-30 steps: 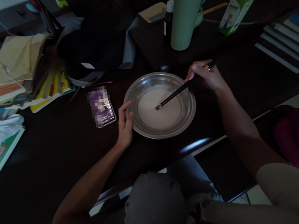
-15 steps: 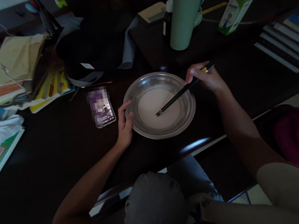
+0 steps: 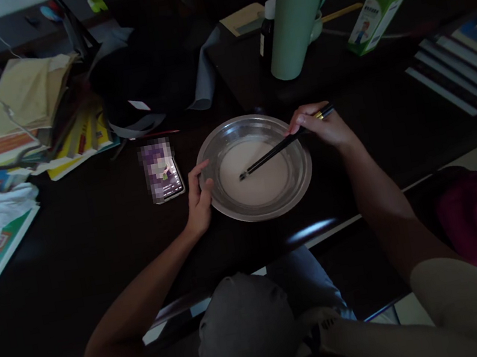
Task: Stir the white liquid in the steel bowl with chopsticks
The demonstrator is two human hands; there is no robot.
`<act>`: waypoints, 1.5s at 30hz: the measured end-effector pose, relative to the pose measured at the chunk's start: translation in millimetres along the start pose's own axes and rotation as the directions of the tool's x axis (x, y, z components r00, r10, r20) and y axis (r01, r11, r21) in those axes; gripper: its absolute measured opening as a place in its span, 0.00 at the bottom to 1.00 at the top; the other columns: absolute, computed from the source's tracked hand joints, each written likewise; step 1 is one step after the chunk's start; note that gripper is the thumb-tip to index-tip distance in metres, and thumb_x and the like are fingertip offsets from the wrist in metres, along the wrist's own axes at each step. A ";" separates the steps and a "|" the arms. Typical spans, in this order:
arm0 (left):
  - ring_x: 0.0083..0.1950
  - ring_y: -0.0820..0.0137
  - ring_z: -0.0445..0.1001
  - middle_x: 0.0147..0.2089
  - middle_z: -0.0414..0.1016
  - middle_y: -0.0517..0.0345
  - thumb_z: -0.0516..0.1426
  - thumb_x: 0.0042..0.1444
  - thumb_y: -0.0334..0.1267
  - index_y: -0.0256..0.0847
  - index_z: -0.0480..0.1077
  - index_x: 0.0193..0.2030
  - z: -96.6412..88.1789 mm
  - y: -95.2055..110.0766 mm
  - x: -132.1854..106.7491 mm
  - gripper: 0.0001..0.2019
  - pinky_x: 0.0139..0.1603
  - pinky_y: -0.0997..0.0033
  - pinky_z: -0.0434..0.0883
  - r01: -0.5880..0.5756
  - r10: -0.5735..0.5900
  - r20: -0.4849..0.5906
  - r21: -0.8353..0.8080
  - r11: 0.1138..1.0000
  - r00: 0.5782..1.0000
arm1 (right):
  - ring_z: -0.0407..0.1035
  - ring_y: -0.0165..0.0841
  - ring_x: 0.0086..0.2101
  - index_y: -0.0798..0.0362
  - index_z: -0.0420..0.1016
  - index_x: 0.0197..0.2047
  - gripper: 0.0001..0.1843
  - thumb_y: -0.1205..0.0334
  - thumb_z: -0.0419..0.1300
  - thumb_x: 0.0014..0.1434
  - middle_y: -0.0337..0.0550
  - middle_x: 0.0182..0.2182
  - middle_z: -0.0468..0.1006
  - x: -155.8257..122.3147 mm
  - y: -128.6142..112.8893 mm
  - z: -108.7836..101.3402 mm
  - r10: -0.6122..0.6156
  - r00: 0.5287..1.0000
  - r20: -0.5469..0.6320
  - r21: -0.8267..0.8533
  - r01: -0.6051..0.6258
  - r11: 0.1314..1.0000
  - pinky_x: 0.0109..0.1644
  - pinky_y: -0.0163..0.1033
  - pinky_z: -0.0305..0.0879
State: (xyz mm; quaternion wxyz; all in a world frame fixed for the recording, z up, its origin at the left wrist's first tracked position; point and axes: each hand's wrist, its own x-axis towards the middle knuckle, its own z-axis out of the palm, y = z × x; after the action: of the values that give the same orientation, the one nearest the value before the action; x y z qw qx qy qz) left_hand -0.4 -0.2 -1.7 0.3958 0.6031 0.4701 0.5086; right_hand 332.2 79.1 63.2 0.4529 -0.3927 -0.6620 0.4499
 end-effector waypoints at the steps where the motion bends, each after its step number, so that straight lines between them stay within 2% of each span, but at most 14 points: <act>1: 0.64 0.59 0.67 0.63 0.68 0.53 0.55 0.65 0.56 0.51 0.67 0.62 0.1 -0.1 0.0 0.22 0.70 0.52 0.62 0.003 -0.003 0.004 -0.006 1.000 1.000 | 0.76 0.34 0.28 0.47 0.82 0.25 0.20 0.41 0.66 0.57 0.39 0.23 0.80 0.4 0.3 -0.5 -0.007 1.000 -0.030 0.000 0.007 1.000 0.37 0.42 0.71; 5: 0.64 0.60 0.68 0.62 0.68 0.53 0.55 0.65 0.55 0.51 0.66 0.62 0.1 0.8 0.0 0.22 0.69 0.53 0.63 0.012 -0.012 0.013 -0.004 1.000 1.000 | 0.74 0.32 0.24 0.48 0.79 0.22 0.22 0.43 0.64 0.59 0.39 0.20 0.77 0.6 3.2 -5.6 -0.022 0.985 -0.172 0.043 0.030 0.999 0.33 0.41 0.69; 8: 0.64 0.60 0.67 0.62 0.68 0.53 0.54 0.66 0.54 0.51 0.66 0.62 -0.2 0.9 0.0 0.21 0.69 0.52 0.63 -0.003 0.003 0.015 0.007 1.000 1.000 | 0.74 0.32 0.23 0.49 0.79 0.21 0.23 0.43 0.63 0.60 0.39 0.19 0.77 -1.0 3.3 -5.5 -0.010 0.995 -0.103 0.059 0.016 0.998 0.32 0.42 0.68; 10: 0.64 0.60 0.67 0.62 0.68 0.53 0.54 0.66 0.54 0.51 0.66 0.62 -0.3 0.3 -0.2 0.21 0.69 0.53 0.63 -0.009 0.009 0.014 0.009 1.000 1.000 | 0.76 0.33 0.25 0.49 0.81 0.23 0.21 0.43 0.64 0.59 0.40 0.22 0.80 -1.5 2.1 -3.2 -0.007 1.000 -0.015 0.044 0.008 0.999 0.34 0.41 0.70; 12: 0.64 0.60 0.68 0.63 0.68 0.53 0.54 0.66 0.54 0.51 0.66 0.62 -0.2 -0.2 -0.3 0.21 0.69 0.53 0.63 -0.006 0.006 0.013 0.007 1.000 1.000 | 0.77 0.34 0.28 0.48 0.82 0.25 0.20 0.42 0.65 0.58 0.40 0.24 0.81 -1.1 1.1 -1.6 -0.009 1.000 0.022 0.015 0.008 1.000 0.37 0.42 0.71; 18: 0.66 0.59 0.66 0.64 0.67 0.53 0.54 0.66 0.55 0.51 0.66 0.62 -0.3 0.3 0.2 0.22 0.71 0.51 0.61 -0.018 0.018 0.017 0.017 1.000 1.000 | 0.73 0.34 0.24 0.48 0.78 0.20 0.24 0.39 0.63 0.58 0.40 0.20 0.77 -0.1 1.5 -6.5 -0.032 0.986 -0.162 -0.009 0.031 0.999 0.34 0.44 0.70; 20: 0.66 0.59 0.66 0.64 0.67 0.54 0.54 0.66 0.54 0.51 0.66 0.62 -0.4 0.7 0.3 0.22 0.71 0.51 0.61 -0.014 0.014 0.016 0.013 1.000 1.000 | 0.73 0.34 0.23 0.48 0.77 0.20 0.25 0.39 0.63 0.58 0.40 0.19 0.76 -0.8 1.1 -6.1 -0.018 0.991 -0.132 -0.001 0.018 1.000 0.33 0.44 0.71; 23: 0.64 0.60 0.67 0.63 0.68 0.54 0.54 0.66 0.54 0.52 0.66 0.62 -0.2 0.7 0.3 0.21 0.69 0.52 0.63 -0.001 0.001 0.019 -0.002 1.000 1.000 | 0.75 0.34 0.26 0.48 0.80 0.23 0.24 0.38 0.63 0.58 0.41 0.21 0.78 -1.2 0.0 -2.4 -0.007 1.000 -0.008 -0.022 0.007 1.000 0.35 0.44 0.72; 25: 0.64 0.60 0.68 0.63 0.68 0.54 0.54 0.66 0.54 0.52 0.66 0.62 0.1 0.1 0.2 0.21 0.69 0.52 0.63 -0.001 0.001 0.021 -0.010 1.000 1.000 | 0.77 0.34 0.28 0.48 0.81 0.25 0.22 0.39 0.64 0.57 0.40 0.23 0.79 -0.4 -0.1 -0.8 -0.027 1.000 0.013 -0.034 0.028 0.999 0.37 0.43 0.73; 31: 0.66 0.59 0.66 0.64 0.67 0.54 0.54 0.66 0.55 0.52 0.66 0.62 0.1 -3.1 0.0 0.22 0.71 0.51 0.61 -0.007 0.007 0.020 -0.003 1.000 1.000 | 0.73 0.34 0.24 0.47 0.78 0.21 0.23 0.41 0.63 0.59 0.40 0.19 0.76 0.1 1.8 -5.1 -0.052 0.985 -0.165 0.008 0.054 0.999 0.33 0.44 0.70; 37: 0.65 0.60 0.67 0.64 0.67 0.54 0.54 0.66 0.55 0.52 0.66 0.62 -0.5 -2.7 -0.1 0.22 0.70 0.52 0.62 -0.010 0.010 0.018 0.007 1.000 1.000 | 0.75 0.35 0.28 0.48 0.80 0.24 0.24 0.36 0.64 0.55 0.41 0.21 0.78 -1.0 0.2 -0.3 0.013 1.000 0.002 -0.031 -0.013 0.999 0.37 0.44 0.71; 39: 0.65 0.60 0.67 0.64 0.67 0.53 0.54 0.66 0.55 0.51 0.66 0.63 -0.5 -2.2 0.0 0.22 0.70 0.52 0.62 -0.007 0.007 0.021 0.005 1.000 1.000 | 0.75 0.34 0.28 0.48 0.81 0.25 0.22 0.38 0.65 0.55 0.40 0.22 0.78 -0.3 0.7 -0.9 -0.007 1.000 -0.021 -0.028 0.006 1.000 0.38 0.44 0.71; 43: 0.66 0.59 0.66 0.64 0.67 0.53 0.54 0.66 0.55 0.51 0.66 0.62 -0.5 -0.8 0.1 0.22 0.71 0.52 0.61 -0.011 0.011 0.020 0.008 1.000 1.000 | 0.73 0.35 0.24 0.48 0.78 0.21 0.23 0.40 0.63 0.58 0.40 0.19 0.76 -0.3 1.9 -5.3 -0.030 0.987 -0.156 0.009 0.032 0.999 0.33 0.44 0.68; 45: 0.66 0.59 0.66 0.64 0.67 0.53 0.54 0.66 0.54 0.51 0.66 0.62 -0.5 0.3 0.0 0.22 0.71 0.52 0.60 -0.012 0.011 0.020 0.005 1.000 1.000 | 0.72 0.35 0.23 0.48 0.77 0.19 0.25 0.39 0.63 0.58 0.41 0.18 0.76 -1.1 1.8 -5.3 -0.013 0.990 -0.138 0.021 0.016 1.000 0.32 0.44 0.68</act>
State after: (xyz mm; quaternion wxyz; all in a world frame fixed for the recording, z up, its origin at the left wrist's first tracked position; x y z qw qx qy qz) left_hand -0.8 -0.2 -1.4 0.3959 0.6118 0.4640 0.5037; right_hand 337.8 79.8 62.1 0.5050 -0.4129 -0.6271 0.4258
